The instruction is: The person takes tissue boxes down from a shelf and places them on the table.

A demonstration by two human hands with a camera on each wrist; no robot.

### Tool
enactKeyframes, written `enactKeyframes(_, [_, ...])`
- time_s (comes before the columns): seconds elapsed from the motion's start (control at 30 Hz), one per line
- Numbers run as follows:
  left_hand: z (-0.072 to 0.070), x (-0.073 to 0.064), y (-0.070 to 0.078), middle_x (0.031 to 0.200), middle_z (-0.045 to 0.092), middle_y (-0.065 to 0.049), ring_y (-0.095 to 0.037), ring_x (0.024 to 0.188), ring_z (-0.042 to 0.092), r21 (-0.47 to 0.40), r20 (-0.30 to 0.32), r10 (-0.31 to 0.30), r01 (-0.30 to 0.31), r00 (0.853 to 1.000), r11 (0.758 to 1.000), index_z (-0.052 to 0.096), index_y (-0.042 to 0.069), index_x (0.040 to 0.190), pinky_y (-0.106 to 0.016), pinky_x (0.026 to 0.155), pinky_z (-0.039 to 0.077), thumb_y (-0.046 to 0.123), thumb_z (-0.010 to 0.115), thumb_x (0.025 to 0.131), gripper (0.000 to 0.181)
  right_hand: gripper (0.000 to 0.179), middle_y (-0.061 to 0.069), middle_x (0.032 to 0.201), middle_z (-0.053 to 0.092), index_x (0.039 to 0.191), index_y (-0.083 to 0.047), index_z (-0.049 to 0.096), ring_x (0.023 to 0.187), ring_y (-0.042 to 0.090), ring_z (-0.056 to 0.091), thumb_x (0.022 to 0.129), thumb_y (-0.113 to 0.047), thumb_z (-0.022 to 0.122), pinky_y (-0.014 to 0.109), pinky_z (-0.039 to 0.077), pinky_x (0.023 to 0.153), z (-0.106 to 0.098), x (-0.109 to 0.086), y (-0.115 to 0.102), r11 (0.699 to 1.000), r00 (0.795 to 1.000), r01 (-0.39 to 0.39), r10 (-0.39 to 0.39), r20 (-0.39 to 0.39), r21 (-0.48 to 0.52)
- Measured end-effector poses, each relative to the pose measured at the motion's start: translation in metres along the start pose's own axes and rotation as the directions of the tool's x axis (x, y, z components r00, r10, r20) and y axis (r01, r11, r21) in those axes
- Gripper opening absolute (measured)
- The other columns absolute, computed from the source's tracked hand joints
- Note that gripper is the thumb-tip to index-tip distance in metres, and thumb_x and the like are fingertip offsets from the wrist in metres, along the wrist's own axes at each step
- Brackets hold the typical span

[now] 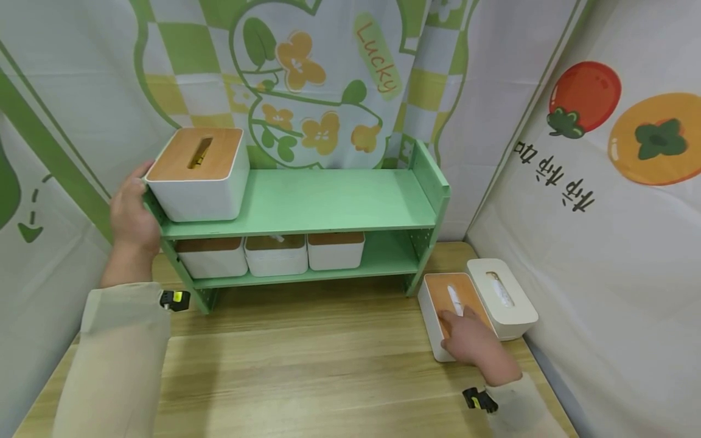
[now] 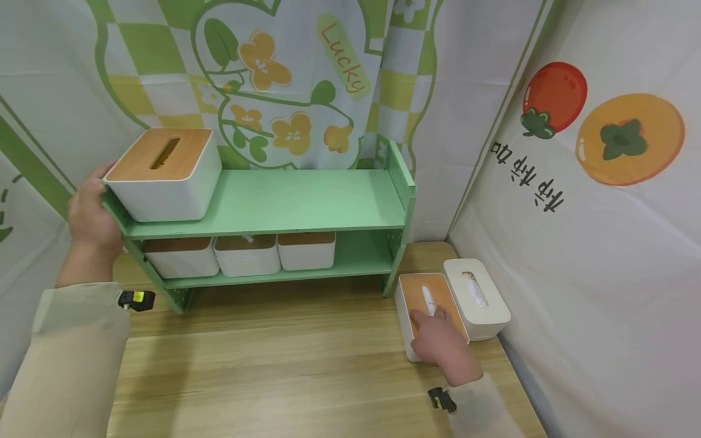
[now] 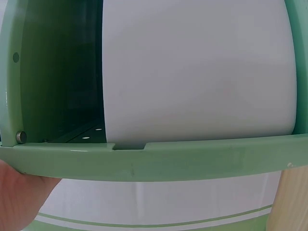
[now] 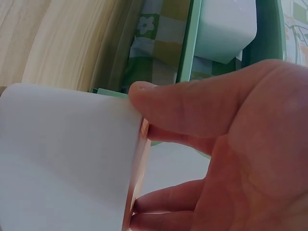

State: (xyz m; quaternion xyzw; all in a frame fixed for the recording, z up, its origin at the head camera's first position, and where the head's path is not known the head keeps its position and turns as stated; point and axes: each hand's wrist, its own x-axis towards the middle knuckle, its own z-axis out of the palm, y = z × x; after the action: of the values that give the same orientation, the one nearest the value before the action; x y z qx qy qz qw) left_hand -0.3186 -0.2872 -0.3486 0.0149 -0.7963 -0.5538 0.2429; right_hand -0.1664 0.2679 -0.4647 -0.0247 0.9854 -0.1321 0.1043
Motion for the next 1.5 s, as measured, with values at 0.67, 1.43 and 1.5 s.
enactKeyframes(0.67, [0.0, 0.001, -0.001, 0.156, 0.037, 0.009, -0.007, 0.139, 0.029, 0.017, 0.0, 0.006, -0.006, 1.0, 1.0, 0.041, 0.035, 0.153, -0.031, 0.114, 0.019, 0.036, 0.013, 0.104, 0.056, 0.057, 0.038, 0.132, 0.051, 0.144, -0.001, 0.051, 0.137, 0.058, 0.022, 0.09, -0.013, 0.067, 0.065, 0.038, 0.099, -0.003, 0.003, 0.003, 1.0, 1.0, 0.013, -0.013, 0.007, -0.015])
enactKeyframes(1.43, [0.001, -0.001, 0.001, 0.153, 0.041, 0.01, -0.005, 0.134, 0.032, -0.015, -0.01, -0.009, 0.009, 1.0, 1.0, 0.044, 0.035, 0.151, -0.029, 0.113, 0.021, 0.036, 0.015, 0.104, 0.055, 0.057, 0.047, 0.143, 0.028, 0.145, -0.003, 0.049, 0.137, 0.059, 0.02, 0.091, -0.012, 0.064, 0.068, 0.036, 0.097, 0.001, 0.01, 0.008, 1.0, 1.0, -0.022, 0.022, -0.001, 0.012])
enactKeyframes(1.5, [0.001, -0.001, 0.001, 0.153, 0.041, 0.01, -0.005, 0.134, 0.033, -0.021, -0.011, -0.013, 0.013, 1.0, 1.0, 0.045, 0.036, 0.151, -0.028, 0.112, 0.022, 0.035, 0.016, 0.104, 0.055, 0.056, 0.046, 0.143, 0.03, 0.145, -0.003, 0.049, 0.137, 0.059, 0.019, 0.091, -0.011, 0.063, 0.069, 0.035, 0.098, 0.001, 0.01, 0.007, 0.999, 1.0, -0.024, 0.024, -0.002, 0.025])
